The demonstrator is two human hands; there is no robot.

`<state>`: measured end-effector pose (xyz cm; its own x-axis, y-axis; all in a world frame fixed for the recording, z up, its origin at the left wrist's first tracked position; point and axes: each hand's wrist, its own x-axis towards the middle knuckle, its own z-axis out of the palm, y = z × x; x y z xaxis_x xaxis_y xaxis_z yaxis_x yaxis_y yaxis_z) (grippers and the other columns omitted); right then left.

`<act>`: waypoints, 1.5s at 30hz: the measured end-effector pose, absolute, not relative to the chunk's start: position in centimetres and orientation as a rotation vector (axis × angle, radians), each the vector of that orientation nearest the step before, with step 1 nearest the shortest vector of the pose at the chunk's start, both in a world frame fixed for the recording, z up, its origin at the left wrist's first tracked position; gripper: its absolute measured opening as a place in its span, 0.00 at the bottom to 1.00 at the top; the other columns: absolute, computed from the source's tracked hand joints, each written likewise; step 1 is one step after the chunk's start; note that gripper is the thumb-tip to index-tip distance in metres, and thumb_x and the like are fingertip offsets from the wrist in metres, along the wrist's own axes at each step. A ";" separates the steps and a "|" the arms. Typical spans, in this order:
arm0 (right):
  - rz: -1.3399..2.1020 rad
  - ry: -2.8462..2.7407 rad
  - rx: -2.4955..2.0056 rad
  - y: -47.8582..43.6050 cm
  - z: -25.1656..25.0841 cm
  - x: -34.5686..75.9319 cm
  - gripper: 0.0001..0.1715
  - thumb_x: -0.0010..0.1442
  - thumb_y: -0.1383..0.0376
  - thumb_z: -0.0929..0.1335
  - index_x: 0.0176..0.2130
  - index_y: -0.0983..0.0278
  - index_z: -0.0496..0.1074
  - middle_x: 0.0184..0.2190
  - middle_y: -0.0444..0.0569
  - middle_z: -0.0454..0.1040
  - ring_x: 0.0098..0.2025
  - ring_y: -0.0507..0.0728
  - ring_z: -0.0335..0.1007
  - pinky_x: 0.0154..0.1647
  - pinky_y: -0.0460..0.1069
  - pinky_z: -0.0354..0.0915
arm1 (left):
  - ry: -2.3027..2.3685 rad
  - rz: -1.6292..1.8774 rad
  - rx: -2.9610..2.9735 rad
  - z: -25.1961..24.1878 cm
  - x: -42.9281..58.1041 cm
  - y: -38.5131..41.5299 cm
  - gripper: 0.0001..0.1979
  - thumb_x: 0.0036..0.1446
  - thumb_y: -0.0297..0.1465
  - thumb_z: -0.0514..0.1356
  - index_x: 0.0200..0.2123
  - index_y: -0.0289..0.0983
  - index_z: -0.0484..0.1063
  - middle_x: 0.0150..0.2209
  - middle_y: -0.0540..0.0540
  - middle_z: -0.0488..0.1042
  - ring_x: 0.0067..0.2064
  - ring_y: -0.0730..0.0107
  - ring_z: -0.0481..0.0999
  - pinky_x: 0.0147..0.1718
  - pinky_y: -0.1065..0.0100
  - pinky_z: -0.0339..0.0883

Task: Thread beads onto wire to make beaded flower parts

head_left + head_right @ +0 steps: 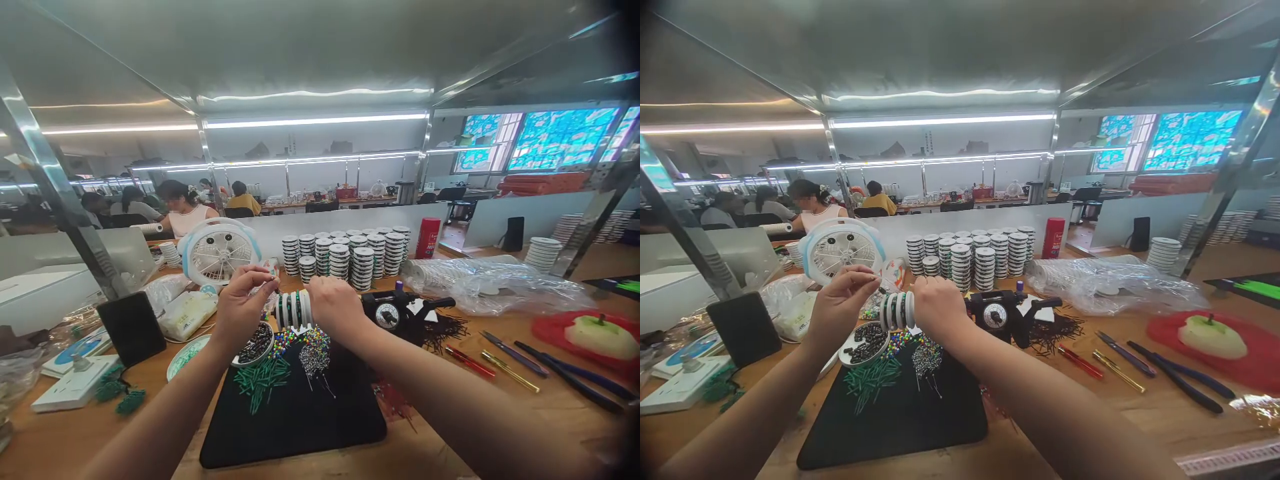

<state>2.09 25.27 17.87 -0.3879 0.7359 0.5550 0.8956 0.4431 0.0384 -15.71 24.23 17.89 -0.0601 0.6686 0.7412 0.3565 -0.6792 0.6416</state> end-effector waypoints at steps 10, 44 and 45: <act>-0.601 -2.182 -1.240 25.7 16.8 2.2 0.10 0.60 0.68 0.57 0.31 0.66 0.66 0.28 0.53 0.70 0.31 0.59 0.64 0.31 0.51 0.53 | 1.161 1.798 2.127 20.3 -15.8 25.1 0.04 0.52 0.32 0.61 0.30 0.38 0.73 0.37 0.47 0.66 0.43 0.66 0.68 0.45 0.63 0.62; -0.131 -2.385 -1.337 28.4 21.1 2.0 0.11 0.59 0.68 0.62 0.31 0.69 0.72 0.28 0.56 0.73 0.29 0.55 0.67 0.31 0.49 0.57 | 0.997 1.520 1.974 14.5 -16.2 23.2 0.03 0.55 0.30 0.58 0.32 0.37 0.69 0.48 0.42 0.69 0.50 0.61 0.68 0.50 0.58 0.60; -0.156 -2.339 -1.299 26.9 20.5 2.1 0.13 0.61 0.68 0.59 0.37 0.70 0.71 0.33 0.58 0.73 0.34 0.56 0.67 0.35 0.49 0.57 | 0.991 1.518 1.947 14.5 -16.2 23.2 0.03 0.55 0.31 0.58 0.32 0.37 0.69 0.48 0.42 0.69 0.51 0.61 0.68 0.49 0.58 0.60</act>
<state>2.15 26.88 20.52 -0.4499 0.7760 0.4420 0.8278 0.5481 -0.1197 -16.16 23.21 14.47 0.1237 0.7785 0.6154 0.2501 -0.6246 0.7398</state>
